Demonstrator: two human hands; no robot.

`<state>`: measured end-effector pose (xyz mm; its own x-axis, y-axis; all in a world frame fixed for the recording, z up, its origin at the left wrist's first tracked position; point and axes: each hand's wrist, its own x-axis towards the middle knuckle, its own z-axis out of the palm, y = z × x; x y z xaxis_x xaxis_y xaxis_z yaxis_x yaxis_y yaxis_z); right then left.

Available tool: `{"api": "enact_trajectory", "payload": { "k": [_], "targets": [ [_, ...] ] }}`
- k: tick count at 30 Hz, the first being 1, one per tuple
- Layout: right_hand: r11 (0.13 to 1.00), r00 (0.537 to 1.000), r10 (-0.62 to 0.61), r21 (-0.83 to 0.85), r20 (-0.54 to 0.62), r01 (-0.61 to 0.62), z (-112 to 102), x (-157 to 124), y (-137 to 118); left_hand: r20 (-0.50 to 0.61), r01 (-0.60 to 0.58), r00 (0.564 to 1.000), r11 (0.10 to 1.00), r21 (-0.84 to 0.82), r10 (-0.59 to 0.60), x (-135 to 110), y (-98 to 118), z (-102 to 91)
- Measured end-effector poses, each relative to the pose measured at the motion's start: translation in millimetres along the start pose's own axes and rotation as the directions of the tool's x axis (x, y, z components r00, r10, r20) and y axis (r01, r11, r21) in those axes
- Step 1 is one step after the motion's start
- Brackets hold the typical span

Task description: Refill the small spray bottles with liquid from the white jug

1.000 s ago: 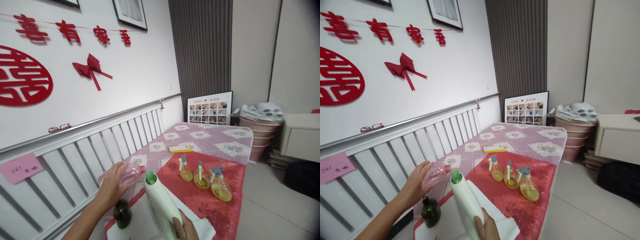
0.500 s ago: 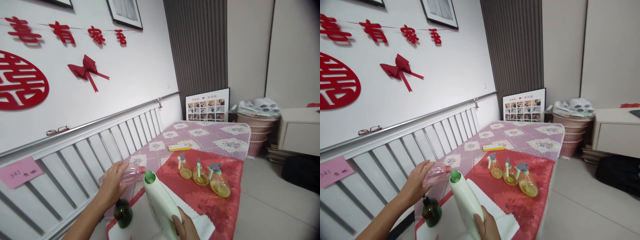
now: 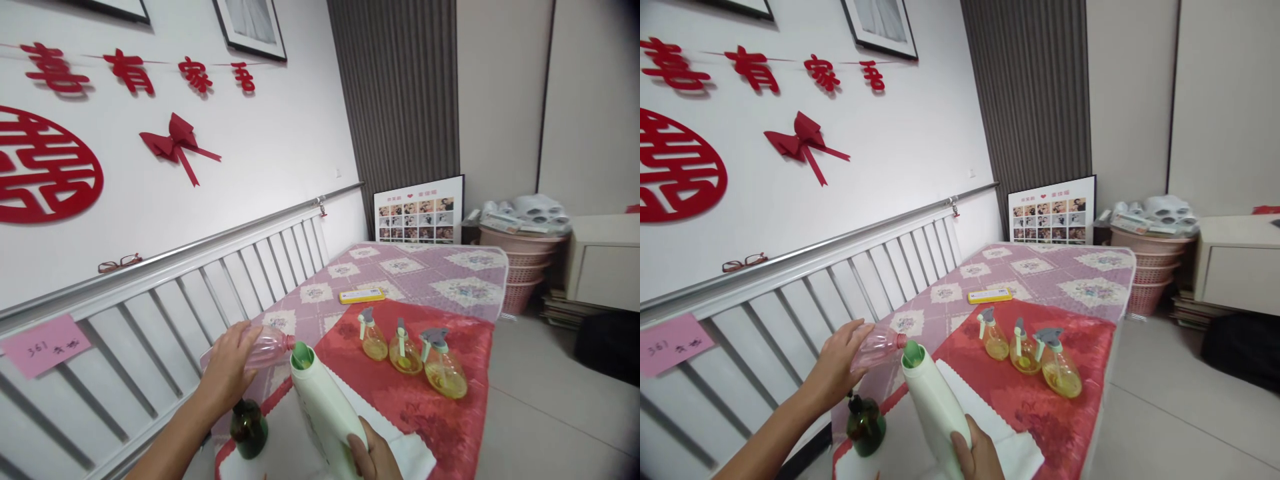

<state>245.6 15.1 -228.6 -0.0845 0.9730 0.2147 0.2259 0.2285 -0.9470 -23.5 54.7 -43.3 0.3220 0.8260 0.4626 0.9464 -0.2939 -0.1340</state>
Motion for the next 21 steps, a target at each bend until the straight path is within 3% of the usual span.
{"api": "enact_trajectory", "payload": {
  "k": [21],
  "targets": [
    [1.000,1.000,-0.005,0.008,0.004,0.005,-1.3,-1.8,-1.6,0.000,-0.057,0.998,0.989,0.134,0.058,5.4,-1.3,-3.9]
  ]
}}
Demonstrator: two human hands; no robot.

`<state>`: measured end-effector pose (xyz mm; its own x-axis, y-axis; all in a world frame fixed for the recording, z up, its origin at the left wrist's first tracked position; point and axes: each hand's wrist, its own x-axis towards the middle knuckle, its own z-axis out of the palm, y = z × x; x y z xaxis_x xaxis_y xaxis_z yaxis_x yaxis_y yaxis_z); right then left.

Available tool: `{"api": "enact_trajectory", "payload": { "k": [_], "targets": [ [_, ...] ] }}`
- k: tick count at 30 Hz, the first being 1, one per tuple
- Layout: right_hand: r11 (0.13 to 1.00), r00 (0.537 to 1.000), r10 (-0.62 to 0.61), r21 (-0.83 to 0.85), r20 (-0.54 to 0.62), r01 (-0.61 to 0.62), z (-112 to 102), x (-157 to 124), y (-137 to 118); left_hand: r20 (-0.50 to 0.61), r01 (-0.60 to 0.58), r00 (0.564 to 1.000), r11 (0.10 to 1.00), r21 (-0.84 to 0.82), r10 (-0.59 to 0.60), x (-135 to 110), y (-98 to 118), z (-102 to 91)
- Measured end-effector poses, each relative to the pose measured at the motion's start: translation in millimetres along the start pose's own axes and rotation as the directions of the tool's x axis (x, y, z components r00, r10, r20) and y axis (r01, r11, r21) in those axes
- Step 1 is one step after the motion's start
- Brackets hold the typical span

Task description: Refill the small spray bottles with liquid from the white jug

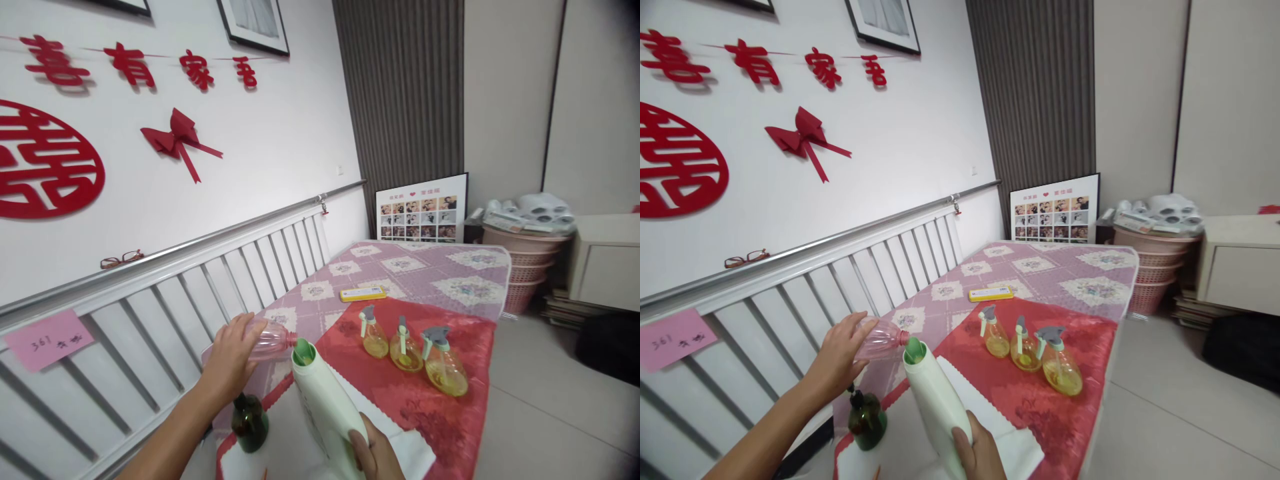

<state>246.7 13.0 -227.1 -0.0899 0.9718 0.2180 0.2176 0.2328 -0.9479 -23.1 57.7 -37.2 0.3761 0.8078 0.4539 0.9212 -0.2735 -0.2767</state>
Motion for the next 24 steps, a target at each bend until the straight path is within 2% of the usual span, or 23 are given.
{"api": "enact_trajectory", "payload": {
  "k": [12,24],
  "targets": [
    [1.000,0.999,0.004,-0.002,-0.034,-0.004,-0.5,1.3,-5.9,0.007,-0.010,1.000,1.000,0.015,0.010,0.4,-0.1,-0.6],
    [1.000,1.000,0.002,0.004,0.017,-0.002,-1.1,2.1,0.1,0.008,-0.012,1.000,0.999,0.033,0.011,3.7,2.1,-5.7]
  ]
}}
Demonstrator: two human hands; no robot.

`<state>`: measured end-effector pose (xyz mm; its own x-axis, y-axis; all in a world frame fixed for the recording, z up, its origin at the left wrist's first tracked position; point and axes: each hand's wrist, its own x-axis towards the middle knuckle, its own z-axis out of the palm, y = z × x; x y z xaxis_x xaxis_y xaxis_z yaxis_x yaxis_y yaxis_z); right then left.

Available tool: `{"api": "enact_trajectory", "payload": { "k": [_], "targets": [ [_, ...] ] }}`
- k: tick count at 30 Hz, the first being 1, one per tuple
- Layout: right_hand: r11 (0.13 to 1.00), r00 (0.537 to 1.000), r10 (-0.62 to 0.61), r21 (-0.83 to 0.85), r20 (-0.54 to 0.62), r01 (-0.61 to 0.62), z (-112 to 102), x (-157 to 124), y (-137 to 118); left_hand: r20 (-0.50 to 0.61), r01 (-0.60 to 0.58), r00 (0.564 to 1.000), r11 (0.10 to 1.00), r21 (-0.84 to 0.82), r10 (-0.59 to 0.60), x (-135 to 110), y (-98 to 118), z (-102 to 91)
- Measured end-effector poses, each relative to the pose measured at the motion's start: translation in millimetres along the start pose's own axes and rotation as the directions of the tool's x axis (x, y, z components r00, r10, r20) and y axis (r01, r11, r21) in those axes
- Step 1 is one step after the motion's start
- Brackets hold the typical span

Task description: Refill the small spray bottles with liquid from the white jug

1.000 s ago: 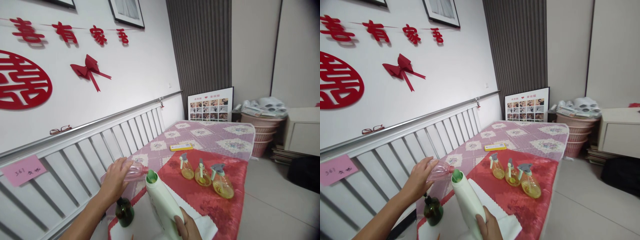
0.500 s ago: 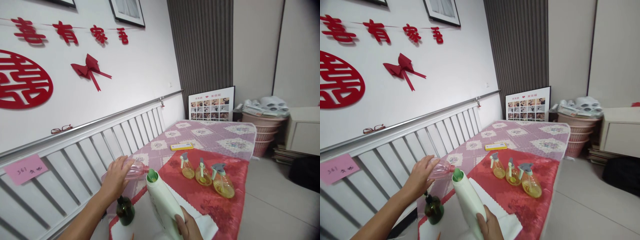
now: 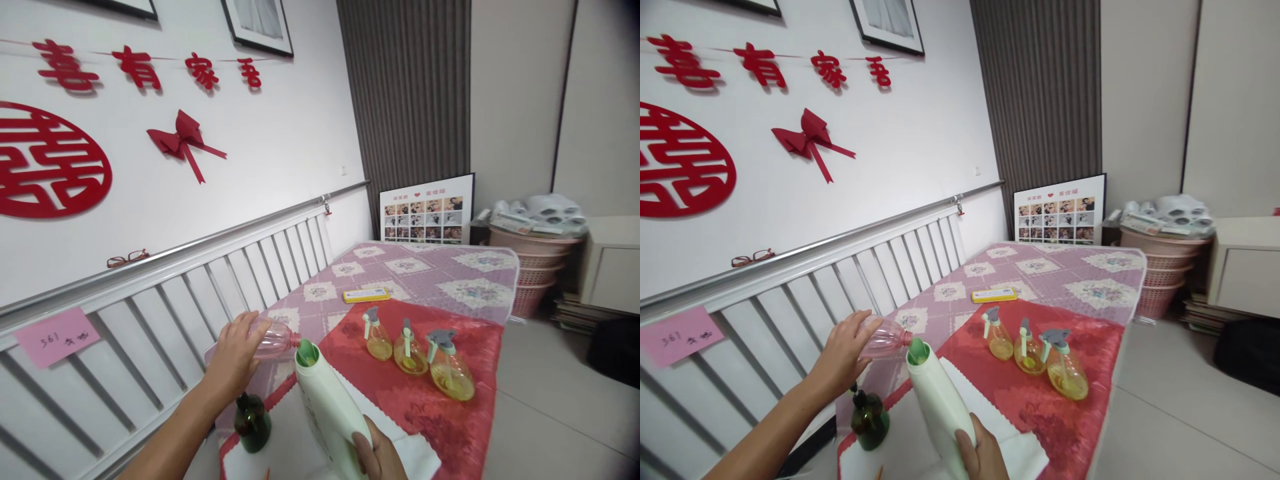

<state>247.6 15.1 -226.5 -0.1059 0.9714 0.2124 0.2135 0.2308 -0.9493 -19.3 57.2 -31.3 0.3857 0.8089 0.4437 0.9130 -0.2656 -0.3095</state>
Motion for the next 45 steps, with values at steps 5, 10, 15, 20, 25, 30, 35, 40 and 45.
{"api": "enact_trajectory", "payload": {
  "k": [5,10,15,20,25,30,35,40,45],
  "targets": [
    [1.000,1.000,0.008,-0.007,-0.011,-0.008,1,0,4,0.004,0.000,1.000,1.000,0.013,0.000,1,2,-2.1],
    [1.000,1.000,-0.003,-0.007,-0.011,0.003,1,0,4,-0.002,-0.005,1.000,1.000,0.014,0.005,1,1,-1.1],
    [1.000,1.000,-0.003,-0.018,-0.024,0.002,0,0,0,-0.004,-0.002,1.000,1.000,0.007,0.002,2,3,-4.2],
    [0.999,1.000,-0.005,-0.037,-0.011,0.005,-1,1,0,0.003,0.015,1.000,1.000,0.016,-0.015,2,7,-9.4],
    [0.998,0.999,0.009,-0.058,-0.041,-0.011,0,0,-3,-0.009,0.009,1.000,1.000,0.028,-0.009,2,8,-11.4],
    [0.999,0.998,0.009,-0.040,-0.055,-0.011,0,-1,-6,0.004,0.000,1.000,0.999,0.040,0.000,3,8,-12.3],
    [1.000,0.999,0.010,-0.009,-0.039,-0.010,1,0,-3,0.018,0.001,1.000,0.998,0.062,-0.002,4,9,-15.2],
    [0.999,1.000,0.020,-0.045,-0.012,-0.020,1,1,1,0.003,0.003,1.000,0.998,0.068,-0.003,4,9,-14.5],
    [0.999,1.000,0.009,-0.035,-0.010,-0.009,0,2,2,0.007,0.005,1.000,0.998,0.058,-0.006,4,8,-13.8]
  ]
}}
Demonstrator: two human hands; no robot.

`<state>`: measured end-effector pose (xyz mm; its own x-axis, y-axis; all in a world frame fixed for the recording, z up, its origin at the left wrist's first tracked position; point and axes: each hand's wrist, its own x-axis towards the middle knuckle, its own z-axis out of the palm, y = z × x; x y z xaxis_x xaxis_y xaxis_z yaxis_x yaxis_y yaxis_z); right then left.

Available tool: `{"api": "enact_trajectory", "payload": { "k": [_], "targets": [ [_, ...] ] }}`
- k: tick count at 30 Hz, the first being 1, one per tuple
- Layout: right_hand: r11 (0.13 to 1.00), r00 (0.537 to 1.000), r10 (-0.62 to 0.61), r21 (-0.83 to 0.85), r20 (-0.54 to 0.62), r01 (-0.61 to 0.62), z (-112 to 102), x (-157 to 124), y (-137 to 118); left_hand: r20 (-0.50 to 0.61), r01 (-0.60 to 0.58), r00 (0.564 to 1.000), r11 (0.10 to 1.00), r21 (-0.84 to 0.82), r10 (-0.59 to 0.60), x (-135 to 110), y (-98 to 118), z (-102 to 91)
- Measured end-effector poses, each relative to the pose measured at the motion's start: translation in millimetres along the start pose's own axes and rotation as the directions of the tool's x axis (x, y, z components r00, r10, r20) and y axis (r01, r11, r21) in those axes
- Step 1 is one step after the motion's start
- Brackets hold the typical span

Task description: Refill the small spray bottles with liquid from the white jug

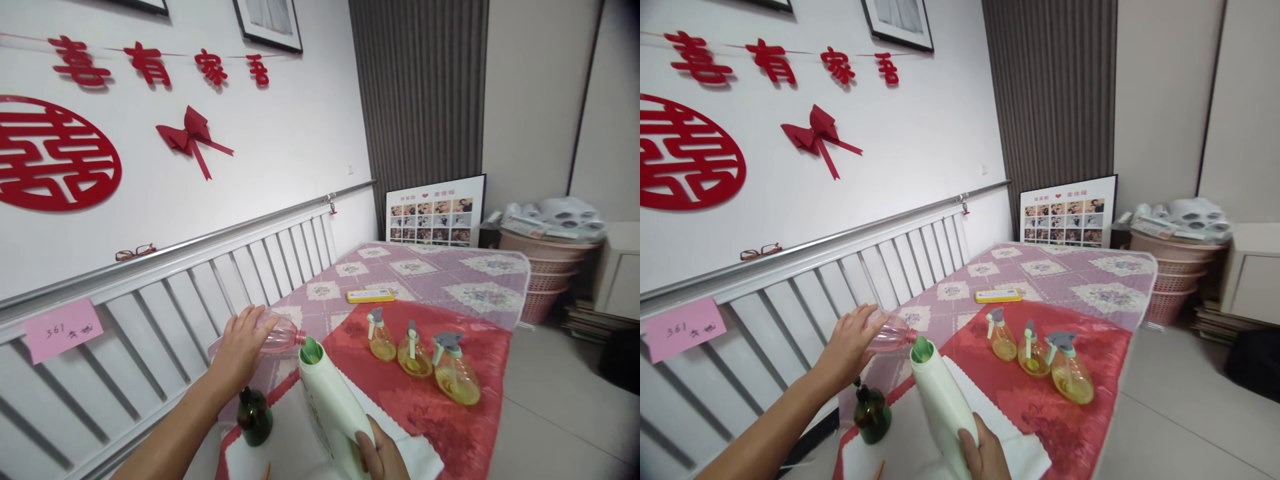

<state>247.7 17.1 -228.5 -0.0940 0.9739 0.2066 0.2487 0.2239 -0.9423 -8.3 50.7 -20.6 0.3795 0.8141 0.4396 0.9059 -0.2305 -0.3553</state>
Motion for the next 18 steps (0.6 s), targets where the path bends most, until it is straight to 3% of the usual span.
{"api": "enact_trajectory", "payload": {
  "k": [7,18],
  "targets": [
    [1.000,1.000,-0.002,0.022,-0.029,0.003,0.6,-1.8,-2.6,0.016,0.007,1.000,1.000,-0.016,-0.007,0.4,0.8,-2.2],
    [1.000,1.000,-0.002,0.008,0.017,0.002,-0.2,-1.6,-0.8,0.011,-0.010,1.000,1.000,-0.002,0.010,1.2,0.4,-2.1]
  ]
}}
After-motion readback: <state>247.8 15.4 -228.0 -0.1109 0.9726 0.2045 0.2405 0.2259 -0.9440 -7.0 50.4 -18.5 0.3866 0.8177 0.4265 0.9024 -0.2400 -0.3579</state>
